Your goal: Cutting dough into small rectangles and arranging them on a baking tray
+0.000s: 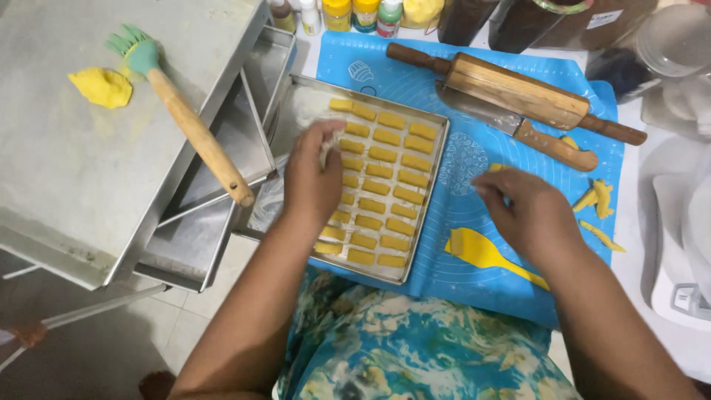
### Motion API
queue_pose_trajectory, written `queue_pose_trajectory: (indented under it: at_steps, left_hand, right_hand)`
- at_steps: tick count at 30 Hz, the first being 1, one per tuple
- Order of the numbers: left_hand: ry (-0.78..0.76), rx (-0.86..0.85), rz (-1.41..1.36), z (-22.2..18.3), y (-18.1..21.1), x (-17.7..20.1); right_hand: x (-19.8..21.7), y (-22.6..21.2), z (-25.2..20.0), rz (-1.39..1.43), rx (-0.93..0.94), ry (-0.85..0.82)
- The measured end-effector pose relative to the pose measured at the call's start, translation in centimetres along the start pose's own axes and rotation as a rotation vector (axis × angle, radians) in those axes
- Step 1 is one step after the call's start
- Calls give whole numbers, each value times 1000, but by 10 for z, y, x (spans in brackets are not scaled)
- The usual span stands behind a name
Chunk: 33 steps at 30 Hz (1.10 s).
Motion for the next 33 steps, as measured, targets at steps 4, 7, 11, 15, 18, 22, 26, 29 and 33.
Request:
queue_pose_trajectory:
  at_steps: [4, 7, 11, 15, 18, 22, 26, 29, 33]
  left_hand:
    - [-80, 20, 258, 44, -11, -6]
    - [-184, -28, 385, 68, -24, -9]
    - [-249, 18, 432, 77, -18, -7]
    - [-255, -42, 356, 81, -23, -5]
    - [-254, -210, 320, 86, -44, -8]
    - [-270, -230, 330, 89, -46, -8]
    - [-297, -245, 298, 90, -39, -6]
    - [-311, -246, 305, 92, -40, -7]
    - [-304, -264, 355, 92, -47, -9]
  right_hand:
    - [-15, 25, -48, 46, -34, 57]
    - [-11, 38, -70, 114, -99, 160]
    - [0, 49, -89, 134, -194, 223]
    - [4, 59, -100, 134, -293, 243]
    - [8, 58, -101, 145, -337, 237]
    - [6, 61, -105, 159, -338, 252]
    - [7, 58, -104, 137, -335, 256]
    - [10, 52, -103, 136, -364, 238]
    - [6, 56, -106, 152, -335, 271]
Point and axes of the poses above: each hand's wrist, its own z-axis towards the middle knuckle, its own x-axis out of the back of the hand, y = z × x, the point moved 2 cm from there along z, towards the middle knuckle, and after that the axes turned 11 degrees about -z, right-handed, at the moved point
